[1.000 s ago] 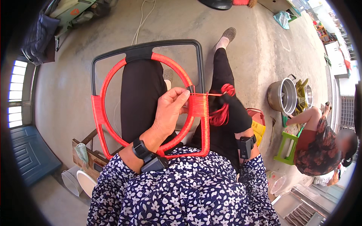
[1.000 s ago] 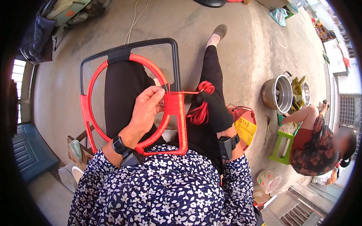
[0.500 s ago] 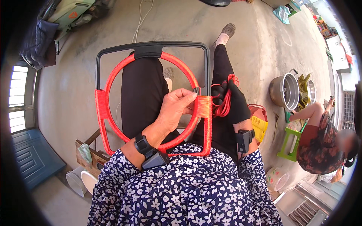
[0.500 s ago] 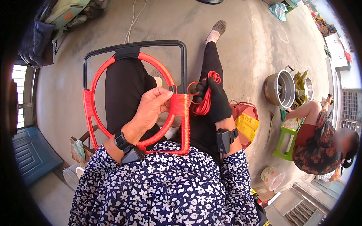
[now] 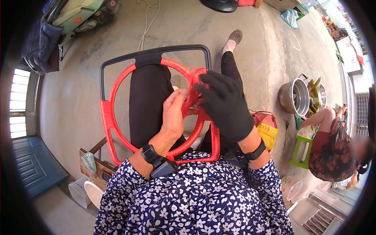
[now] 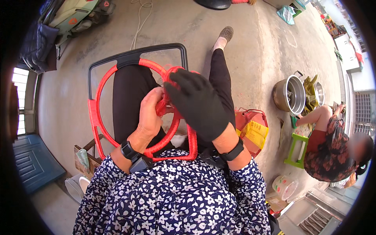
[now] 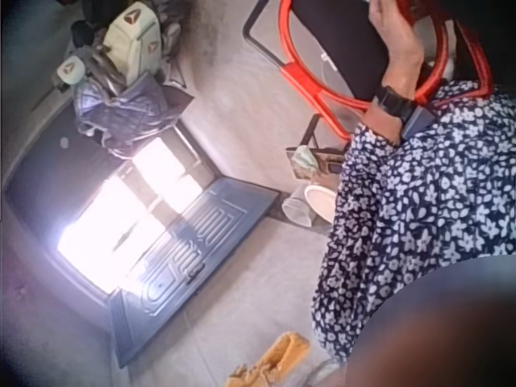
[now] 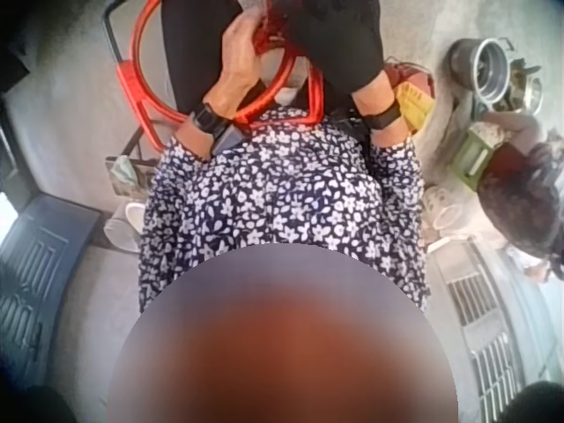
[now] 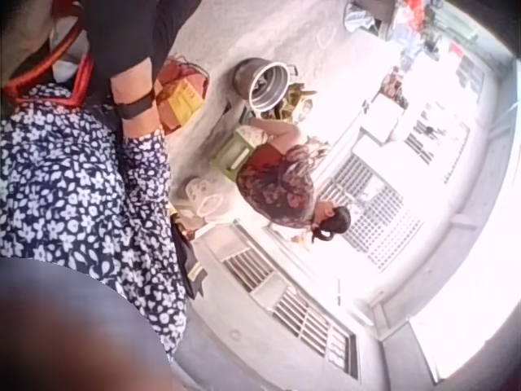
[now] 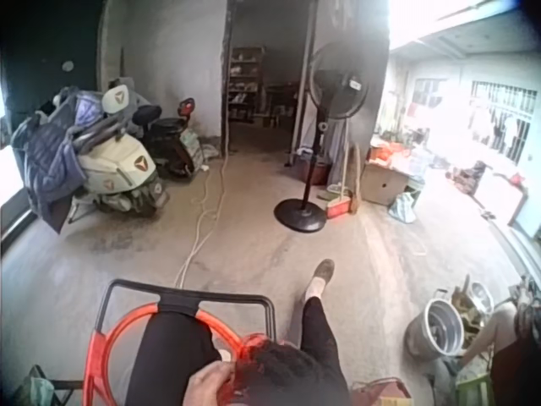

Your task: The recorder is wrapping a red plastic cord around the metal frame of a stool or chair seat to repair or create the webbing.

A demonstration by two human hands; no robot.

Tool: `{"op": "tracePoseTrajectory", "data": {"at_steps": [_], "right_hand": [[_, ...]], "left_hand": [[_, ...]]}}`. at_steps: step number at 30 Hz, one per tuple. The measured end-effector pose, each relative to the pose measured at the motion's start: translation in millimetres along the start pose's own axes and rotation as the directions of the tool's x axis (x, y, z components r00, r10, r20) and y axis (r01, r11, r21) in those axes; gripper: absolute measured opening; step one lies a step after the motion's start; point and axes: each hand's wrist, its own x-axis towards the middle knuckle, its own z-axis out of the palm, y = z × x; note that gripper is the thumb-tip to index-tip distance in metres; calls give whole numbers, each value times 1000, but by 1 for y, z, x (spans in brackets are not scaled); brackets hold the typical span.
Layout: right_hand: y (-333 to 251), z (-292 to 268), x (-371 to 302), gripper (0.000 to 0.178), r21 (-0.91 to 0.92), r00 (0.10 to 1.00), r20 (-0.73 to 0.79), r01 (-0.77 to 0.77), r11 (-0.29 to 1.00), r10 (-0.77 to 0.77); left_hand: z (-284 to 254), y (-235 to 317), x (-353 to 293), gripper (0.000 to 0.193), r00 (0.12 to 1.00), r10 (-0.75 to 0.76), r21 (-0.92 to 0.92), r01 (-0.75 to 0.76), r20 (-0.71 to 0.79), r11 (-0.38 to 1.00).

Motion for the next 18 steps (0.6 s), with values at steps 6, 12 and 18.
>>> {"op": "tracePoseTrajectory", "data": {"at_steps": [6, 12, 18], "right_hand": [[22, 7, -27, 36, 414, 938, 78, -338, 845, 337], [35, 32, -37, 35, 515, 982, 174, -27, 857, -74], [48, 13, -58, 19, 530, 830, 395, -557, 639, 395]], "left_hand": [[-9, -7, 0, 11, 996, 79, 249, -68, -36, 966], [-5, -7, -3, 16, 999, -27, 116, 24, 30, 993], [-2, -2, 1, 20, 985, -171, -38, 172, 32, 984]]}}
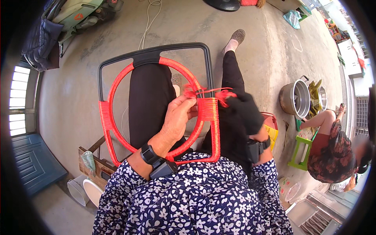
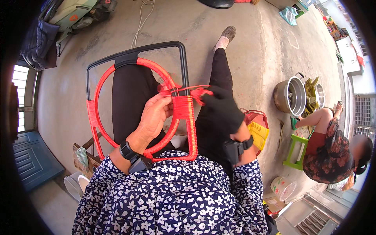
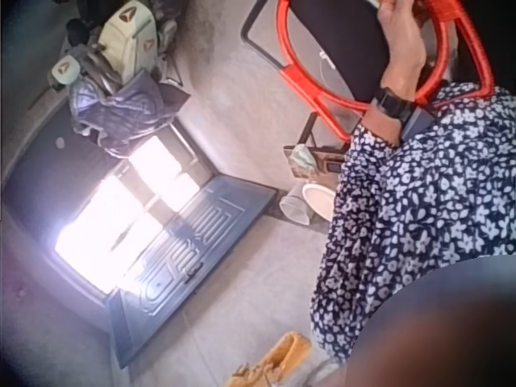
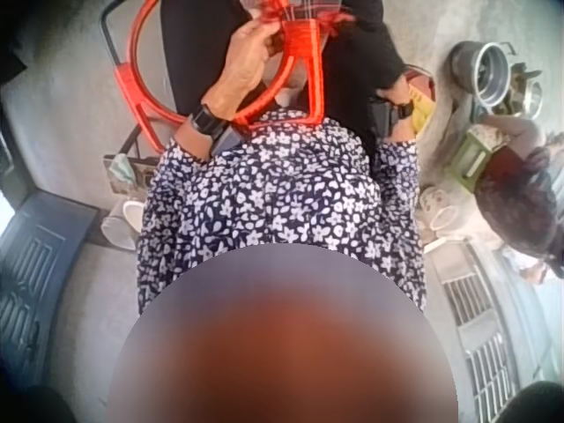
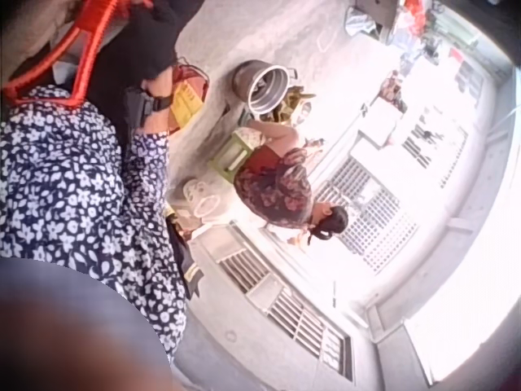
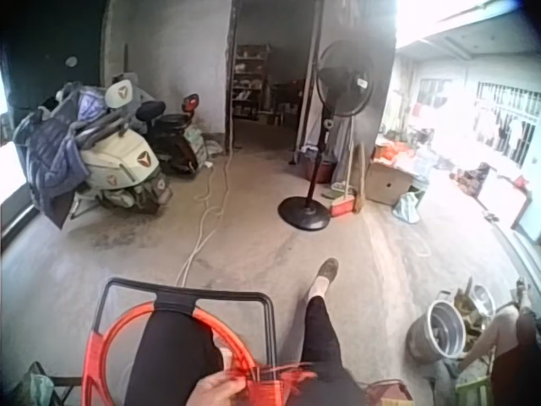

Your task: The recorder is wrapping a red plastic cord around the metal frame of a stool or chair seat to repair or create the webbing.

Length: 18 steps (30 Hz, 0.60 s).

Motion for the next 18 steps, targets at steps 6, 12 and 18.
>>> {"op": "tracePoseTrajectory", "data": {"at_steps": [6, 12, 18], "right_hand": [[2, -27, -33, 22, 582, 795, -572, 218, 783, 204], [17, -27, -27, 28, 898, 901, -312, 176, 403, 302], [45, 13, -35, 28, 330, 997, -3, -78, 941, 83]], "left_hand": [[1, -2, 0, 18, 998, 61, 43, -61, -3, 997], [2, -4, -1, 12, 994, 99, 49, -101, 45, 994], [0, -5, -1, 10, 990, 142, 79, -143, 22, 987]]}}
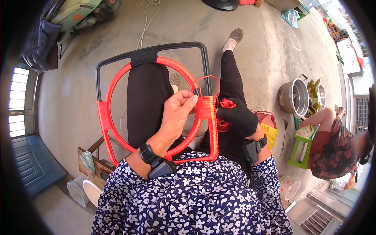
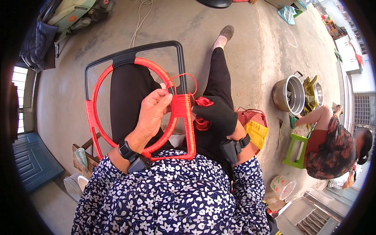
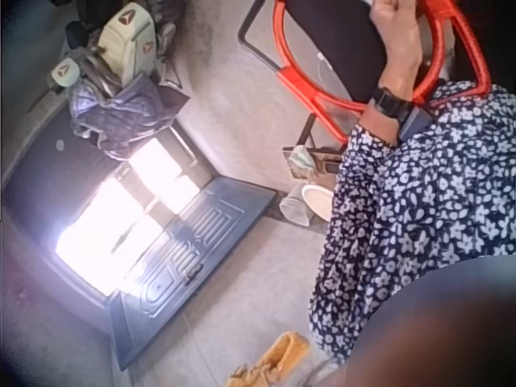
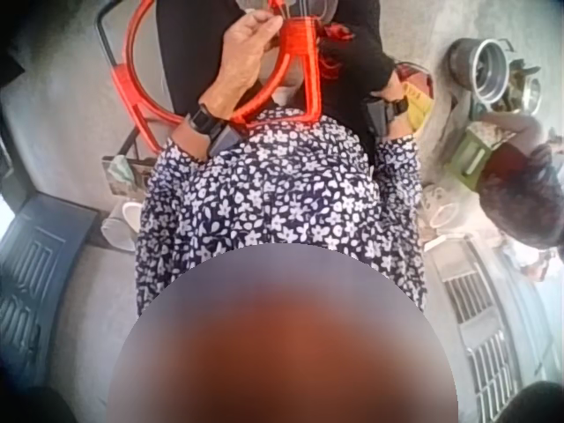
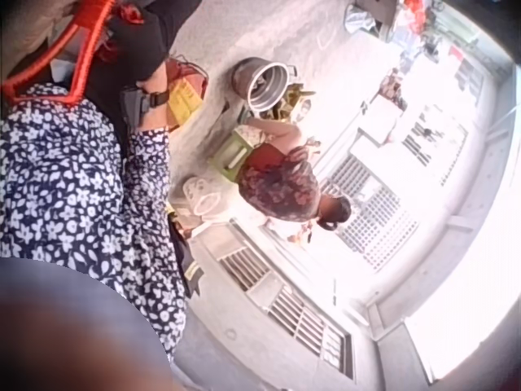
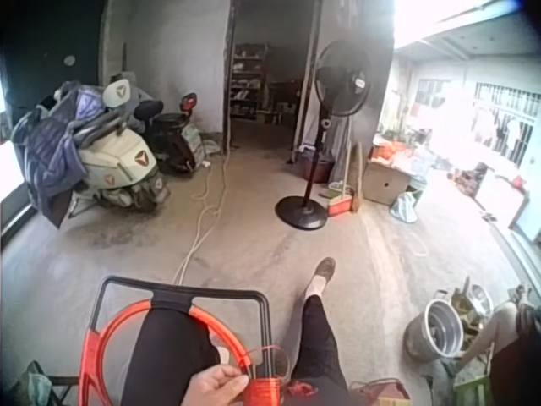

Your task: The recorder is wrapping a red plastic cord around the metal frame of a stool or chair seat to repair or create the webbing.

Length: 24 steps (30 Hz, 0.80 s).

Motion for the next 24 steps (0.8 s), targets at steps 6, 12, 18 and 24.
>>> {"op": "tracePoseTrajectory", "data": {"at_steps": [6, 12, 18, 24], "right_hand": [[-33, -5, 12, 15, 817, 914, -279, 64, 574, 295], [-100, 8, 12, 20, 783, 965, -256, 175, 597, 53], [-127, 38, -7, 23, 114, 951, -196, 266, 957, -241], [-52, -54, -15, 24, 366, 795, -551, -42, 930, 253]], "left_hand": [[-1, 1, 2, 11, 999, -27, 38, 28, -22, 999], [1, 5, 1, 14, 997, -66, 116, 69, -35, 991], [2, 5, 1, 17, 993, -117, 184, 113, 14, 976], [2, 0, 1, 15, 998, -68, -27, 69, 13, 997]]}}
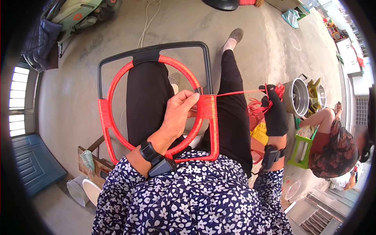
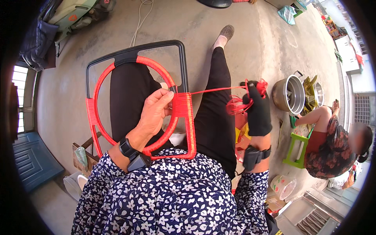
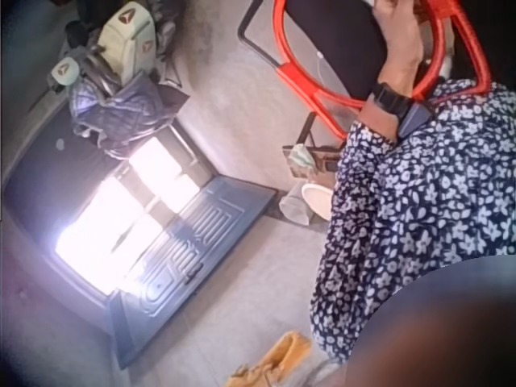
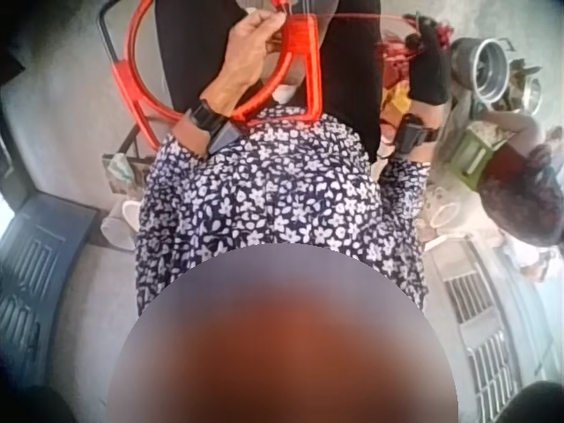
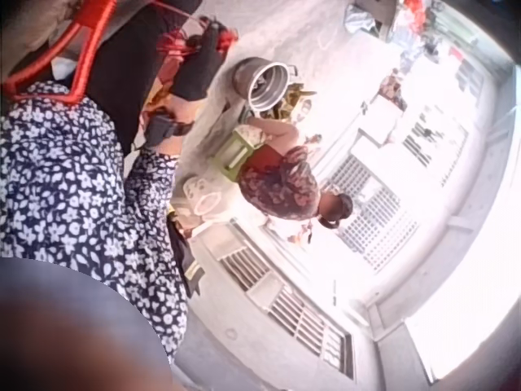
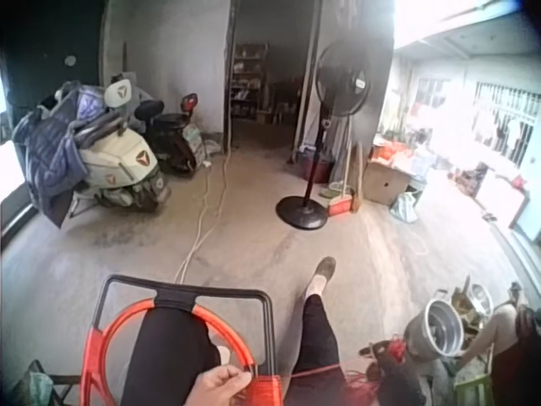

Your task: The recorder is wrapping a red plastic cord around the metal frame of a stool or chair seat to repair or create the webbing.

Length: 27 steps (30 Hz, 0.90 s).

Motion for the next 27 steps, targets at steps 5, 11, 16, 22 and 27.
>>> {"op": "tracePoseTrajectory", "data": {"at_steps": [5, 11, 16, 22, 27], "right_hand": [[49, -122, 16, 39, -945, 971, -240, -228, 232, -23], [72, -161, 20, 34, -545, 975, -121, 91, 833, -186], [37, -48, -2, 32, -282, 926, 266, -190, 940, 267], [67, 92, -4, 35, -407, 734, 679, 390, 826, -12], [52, 110, 8, 44, -35, 965, 262, 20, 999, -10]], "left_hand": [[-2, 0, -2, 14, 999, -39, 32, 38, 35, 999], [-1, 1, -1, 12, 995, -96, -21, 95, -32, 995], [1, -2, -2, 14, 992, -90, 218, 107, -87, 970], [-4, -5, -6, 14, 985, -163, 354, 169, -47, 920], [-2, 0, -7, 10, 992, 84, 250, -57, -97, 967]]}}
